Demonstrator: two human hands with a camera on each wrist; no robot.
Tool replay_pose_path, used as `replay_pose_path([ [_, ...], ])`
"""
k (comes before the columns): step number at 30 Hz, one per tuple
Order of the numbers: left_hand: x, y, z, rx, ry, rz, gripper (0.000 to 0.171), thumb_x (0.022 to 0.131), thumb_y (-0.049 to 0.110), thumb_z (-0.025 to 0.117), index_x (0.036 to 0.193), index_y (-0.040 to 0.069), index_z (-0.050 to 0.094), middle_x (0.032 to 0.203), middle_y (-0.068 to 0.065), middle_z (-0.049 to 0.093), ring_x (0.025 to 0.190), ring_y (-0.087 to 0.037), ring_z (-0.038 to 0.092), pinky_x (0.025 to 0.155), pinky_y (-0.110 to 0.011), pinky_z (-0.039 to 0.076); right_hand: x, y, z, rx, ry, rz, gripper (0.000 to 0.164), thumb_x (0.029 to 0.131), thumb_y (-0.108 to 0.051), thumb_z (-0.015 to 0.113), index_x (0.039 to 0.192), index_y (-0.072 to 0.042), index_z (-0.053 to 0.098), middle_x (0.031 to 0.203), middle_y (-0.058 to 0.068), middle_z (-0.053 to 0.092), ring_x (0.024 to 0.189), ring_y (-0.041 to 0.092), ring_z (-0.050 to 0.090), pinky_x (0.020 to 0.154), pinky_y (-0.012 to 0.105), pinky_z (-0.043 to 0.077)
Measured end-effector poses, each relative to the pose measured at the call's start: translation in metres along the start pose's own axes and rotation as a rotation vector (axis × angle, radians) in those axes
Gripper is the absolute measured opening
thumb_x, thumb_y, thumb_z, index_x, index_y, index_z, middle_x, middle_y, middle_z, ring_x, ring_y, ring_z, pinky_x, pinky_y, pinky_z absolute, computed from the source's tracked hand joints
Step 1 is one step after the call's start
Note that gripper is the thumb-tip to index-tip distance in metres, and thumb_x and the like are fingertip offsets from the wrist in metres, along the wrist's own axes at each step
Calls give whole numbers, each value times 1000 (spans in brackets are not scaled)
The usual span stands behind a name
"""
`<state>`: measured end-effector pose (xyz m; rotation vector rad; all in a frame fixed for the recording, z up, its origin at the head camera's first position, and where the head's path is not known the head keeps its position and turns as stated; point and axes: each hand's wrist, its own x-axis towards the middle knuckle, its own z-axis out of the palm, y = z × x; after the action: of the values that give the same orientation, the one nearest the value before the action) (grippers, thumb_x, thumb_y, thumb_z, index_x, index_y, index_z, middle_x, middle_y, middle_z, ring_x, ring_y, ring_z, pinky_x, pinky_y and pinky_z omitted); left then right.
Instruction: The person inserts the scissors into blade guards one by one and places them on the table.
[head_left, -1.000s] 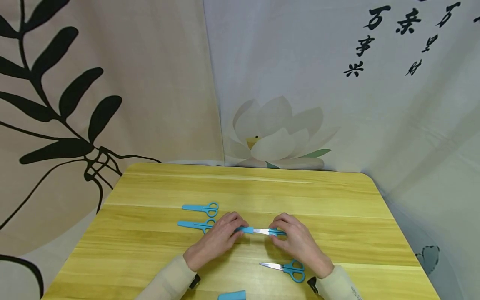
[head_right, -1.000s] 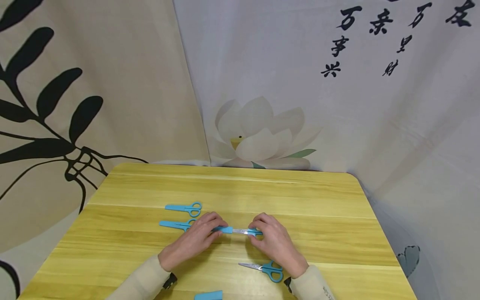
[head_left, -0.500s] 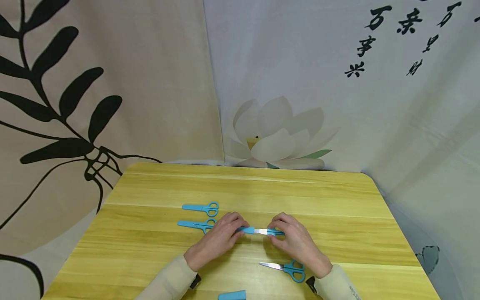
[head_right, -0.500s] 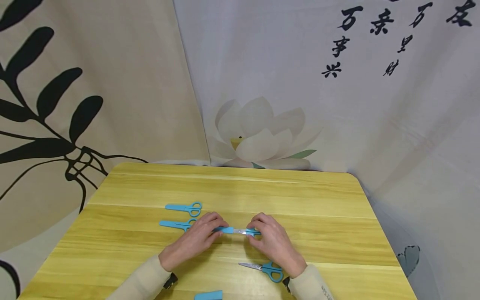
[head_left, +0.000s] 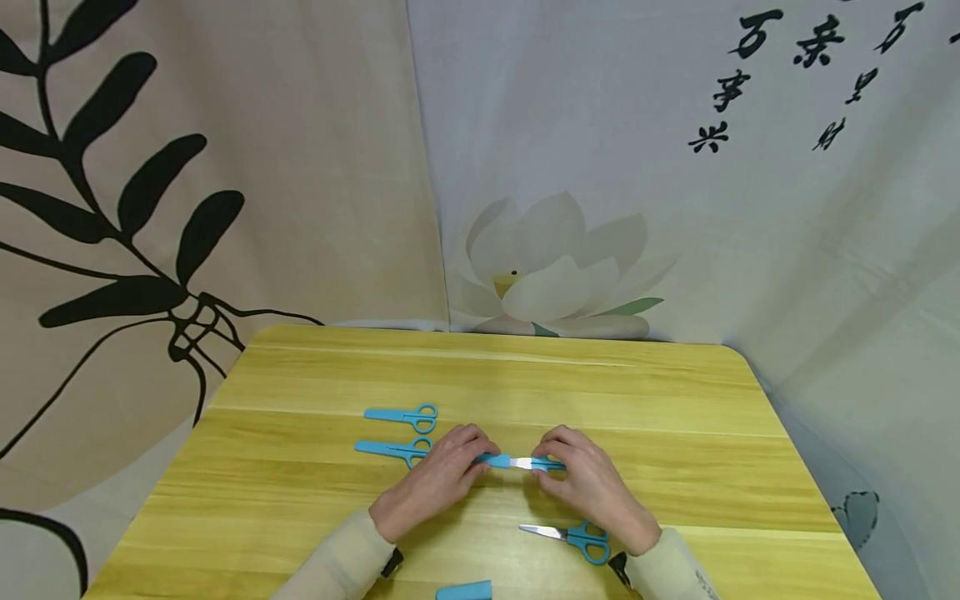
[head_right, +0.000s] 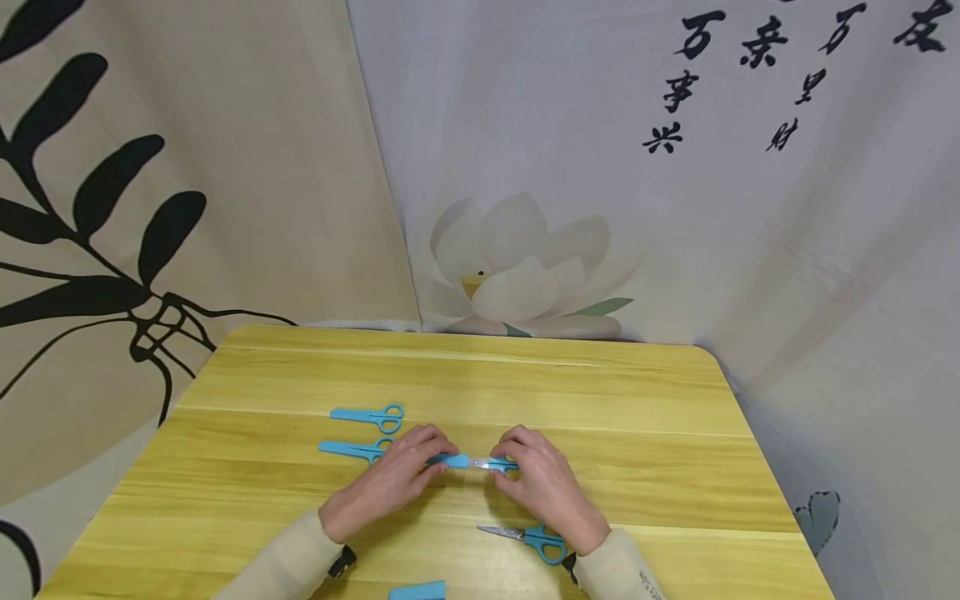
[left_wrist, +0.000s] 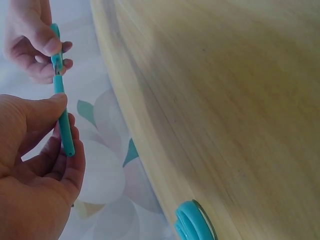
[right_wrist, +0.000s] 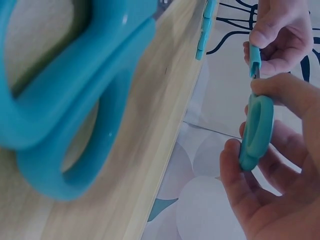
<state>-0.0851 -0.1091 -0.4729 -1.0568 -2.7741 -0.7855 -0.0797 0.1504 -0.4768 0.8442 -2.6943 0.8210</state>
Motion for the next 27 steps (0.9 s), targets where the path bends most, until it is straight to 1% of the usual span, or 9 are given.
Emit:
replay_pose_path([
  [8,1,0,1,-2,7,10,14,100,13,70,114,14,73,109,4,62,101,-14,57,87,-29,53,1,0,1,-8,10,-16,19,81,-14,89,96,-14,77,105,-5,65,93,13,63,76,32,57],
  [18,1,0,2,-9,17,26,13,100,13,71,113,14,73,109,4,62,101,-14,56,87,-30,53,2,-3,3,3,-6,-4,20,81,-14,89,96,-14,77,105,-5,65,93,14,63,76,32,57],
  [27,1,0,2,-5,23,26,13,100,12,71,113,14,73,109,3,62,100,-15,57,86,-30,53,4,-5,5,22,-2,-18,20,82,-11,88,97,-14,75,107,-5,67,91,13,69,75,31,59],
])
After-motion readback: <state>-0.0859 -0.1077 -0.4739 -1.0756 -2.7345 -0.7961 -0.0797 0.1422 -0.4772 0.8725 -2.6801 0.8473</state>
